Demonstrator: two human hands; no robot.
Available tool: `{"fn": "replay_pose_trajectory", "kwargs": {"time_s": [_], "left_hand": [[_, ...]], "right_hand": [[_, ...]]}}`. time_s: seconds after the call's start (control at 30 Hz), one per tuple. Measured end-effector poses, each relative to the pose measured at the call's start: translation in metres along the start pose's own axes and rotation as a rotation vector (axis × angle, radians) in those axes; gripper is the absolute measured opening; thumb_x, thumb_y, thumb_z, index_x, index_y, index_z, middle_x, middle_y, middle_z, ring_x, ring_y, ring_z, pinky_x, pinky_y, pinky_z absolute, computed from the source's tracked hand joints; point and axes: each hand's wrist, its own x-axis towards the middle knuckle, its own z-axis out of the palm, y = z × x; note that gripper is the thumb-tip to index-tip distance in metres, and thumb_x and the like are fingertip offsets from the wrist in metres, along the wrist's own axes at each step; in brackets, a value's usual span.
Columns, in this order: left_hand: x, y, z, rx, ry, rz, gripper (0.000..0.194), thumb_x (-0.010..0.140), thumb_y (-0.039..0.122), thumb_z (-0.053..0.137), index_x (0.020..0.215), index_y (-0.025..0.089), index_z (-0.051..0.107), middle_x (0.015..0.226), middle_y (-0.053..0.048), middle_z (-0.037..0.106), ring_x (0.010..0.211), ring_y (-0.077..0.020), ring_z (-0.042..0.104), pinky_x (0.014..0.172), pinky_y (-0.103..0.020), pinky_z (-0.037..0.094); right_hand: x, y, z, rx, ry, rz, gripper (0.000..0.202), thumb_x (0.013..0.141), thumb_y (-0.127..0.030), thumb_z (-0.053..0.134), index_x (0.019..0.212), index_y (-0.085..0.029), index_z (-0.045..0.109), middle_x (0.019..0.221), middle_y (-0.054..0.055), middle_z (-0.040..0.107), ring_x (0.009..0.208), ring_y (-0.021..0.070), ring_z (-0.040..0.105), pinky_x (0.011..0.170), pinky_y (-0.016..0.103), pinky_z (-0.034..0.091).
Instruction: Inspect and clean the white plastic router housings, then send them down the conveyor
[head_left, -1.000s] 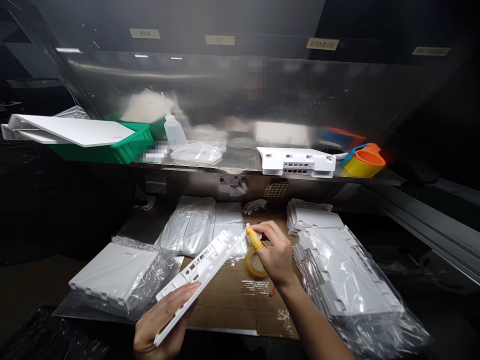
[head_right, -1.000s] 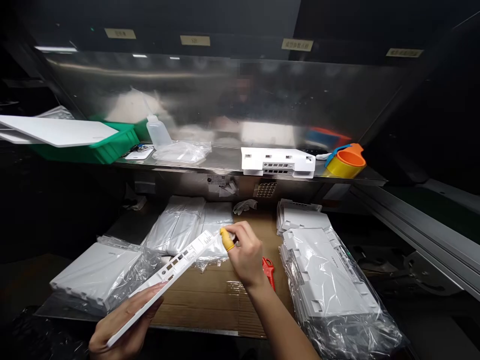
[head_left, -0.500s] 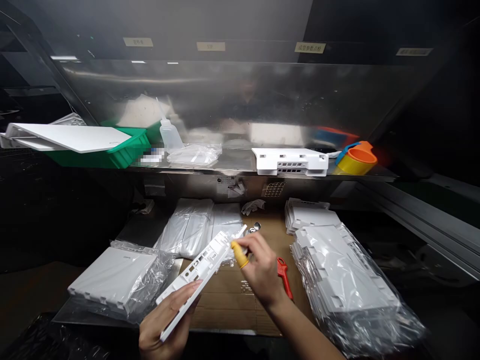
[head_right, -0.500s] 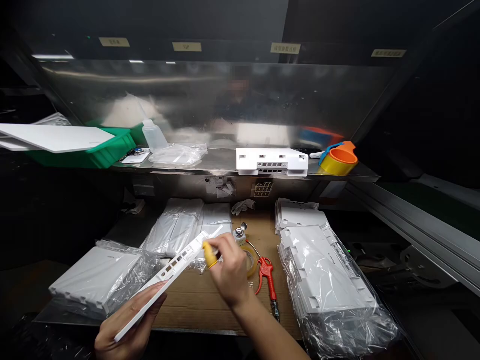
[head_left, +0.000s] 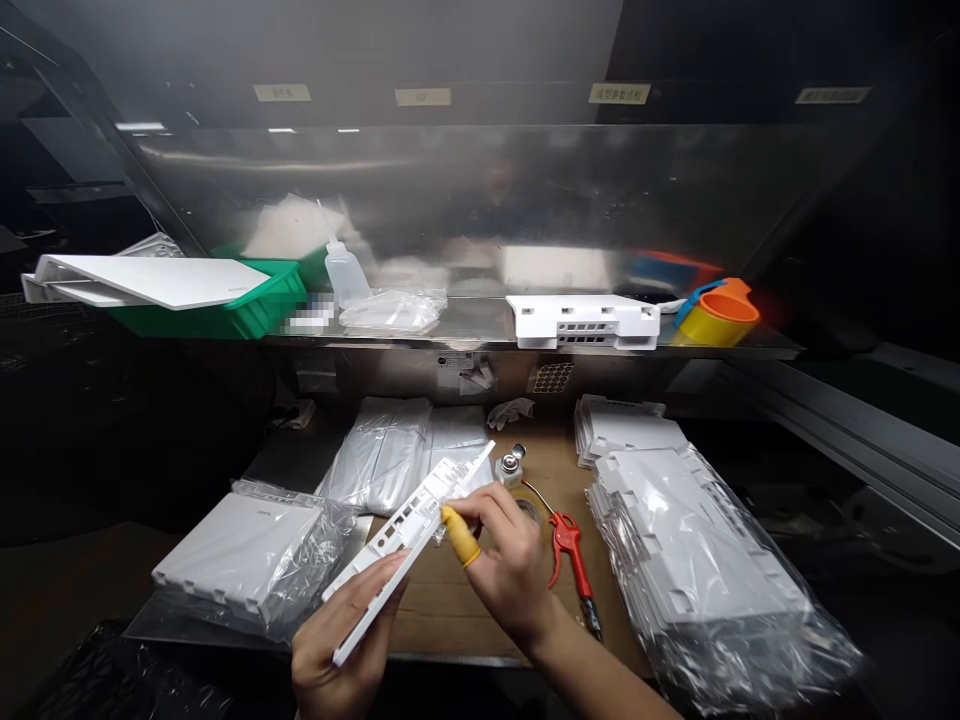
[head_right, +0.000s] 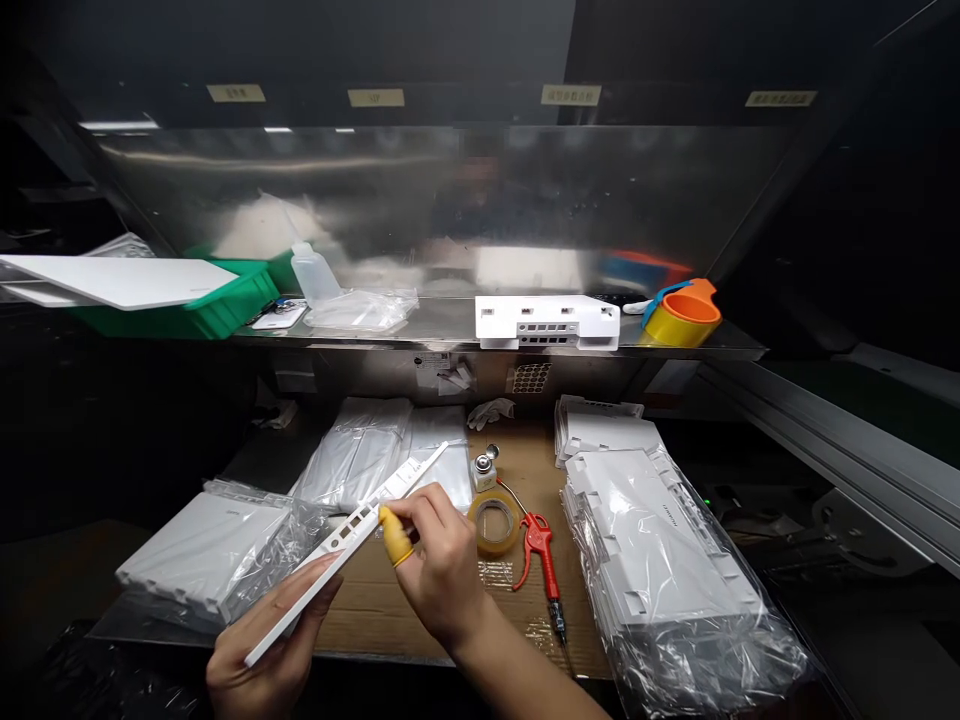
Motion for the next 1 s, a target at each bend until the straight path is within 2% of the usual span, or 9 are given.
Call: {"fn": "replay_pose_trajectory", "kwargs": {"time_s": [0.07,0.2,0.33,0.57,0.73,0.9,1.0], "left_hand": [[0.000,-0.001,-0.001,-0.006,-0.003,-0.002,0.043,0.081,-0.004,0.072,0.115,0.022,0.075,0.109,-0.002,0.079,0.095,-0.0208,0.077,0.094,-0.031,0.060],[-0.001,0.000,-0.003,-0.016,-0.031,-0.011,0.043,0.081,-0.002,0.072,0.116,0.023,0.075,0.109,-0.001,0.080,0.096,-0.0207,0.077,0.094,-0.030,0.061],[-0.004,0.000,-0.003,-0.015,-0.030,-0.021,0.043,0.081,-0.001,0.072,0.116,0.024,0.075,0.109,-0.002,0.080,0.094,-0.0222,0.077,0.092,-0.032,0.063],[-0.005,-0.001,-0.003,-0.036,-0.026,-0.055,0.044,0.081,-0.001,0.072,0.116,0.026,0.075,0.109,-0.001,0.080,0.097,-0.0232,0.077,0.092,-0.035,0.063],[0.000,0.003,-0.003,-0.043,-0.025,-0.054,0.042,0.083,0.000,0.072,0.116,0.025,0.075,0.107,-0.002,0.080,0.096,-0.0223,0.077,0.091,-0.034,0.063],[0.001,0.002,-0.003,-0.024,-0.016,-0.075,0.042,0.083,0.001,0.072,0.117,0.026,0.074,0.107,-0.003,0.081,0.095,-0.0226,0.077,0.089,-0.036,0.065],[0.003,0.000,-0.003,0.005,0.016,-0.068,0.041,0.084,0.002,0.071,0.117,0.026,0.074,0.106,-0.004,0.081,0.095,-0.0237,0.078,0.087,-0.037,0.065]], "right_hand": [[0.001,0.002,-0.002,0.002,0.007,-0.011,0.013,0.094,-0.011,0.062,0.101,-0.018,0.071,0.086,0.004,0.067,0.074,0.0140,0.062,0.065,0.026,0.051],[0.019,0.030,-0.018,-0.110,0.133,0.057,0.010,0.096,-0.015,0.062,0.096,-0.018,0.072,0.087,0.004,0.066,0.075,0.0145,0.061,0.066,0.027,0.050],[0.026,0.041,-0.024,-0.143,0.142,0.084,0.011,0.097,-0.019,0.061,0.096,-0.018,0.072,0.087,0.004,0.066,0.075,0.0146,0.061,0.067,0.028,0.050],[0.019,0.034,-0.021,-0.163,0.139,0.093,0.013,0.097,-0.020,0.059,0.097,-0.019,0.072,0.088,0.004,0.066,0.076,0.0149,0.061,0.066,0.028,0.050],[0.013,0.026,-0.012,-0.137,0.084,0.090,0.010,0.097,-0.019,0.061,0.098,-0.019,0.071,0.089,0.004,0.066,0.078,0.0153,0.061,0.069,0.028,0.050],[0.002,0.007,0.003,-0.089,-0.003,0.073,0.011,0.097,-0.017,0.061,0.099,-0.021,0.071,0.089,0.004,0.066,0.077,0.0153,0.062,0.067,0.028,0.050],[-0.008,-0.014,0.015,-0.039,-0.061,0.022,0.013,0.096,-0.014,0.060,0.099,-0.021,0.070,0.086,0.004,0.066,0.074,0.0154,0.062,0.064,0.027,0.051]]}}
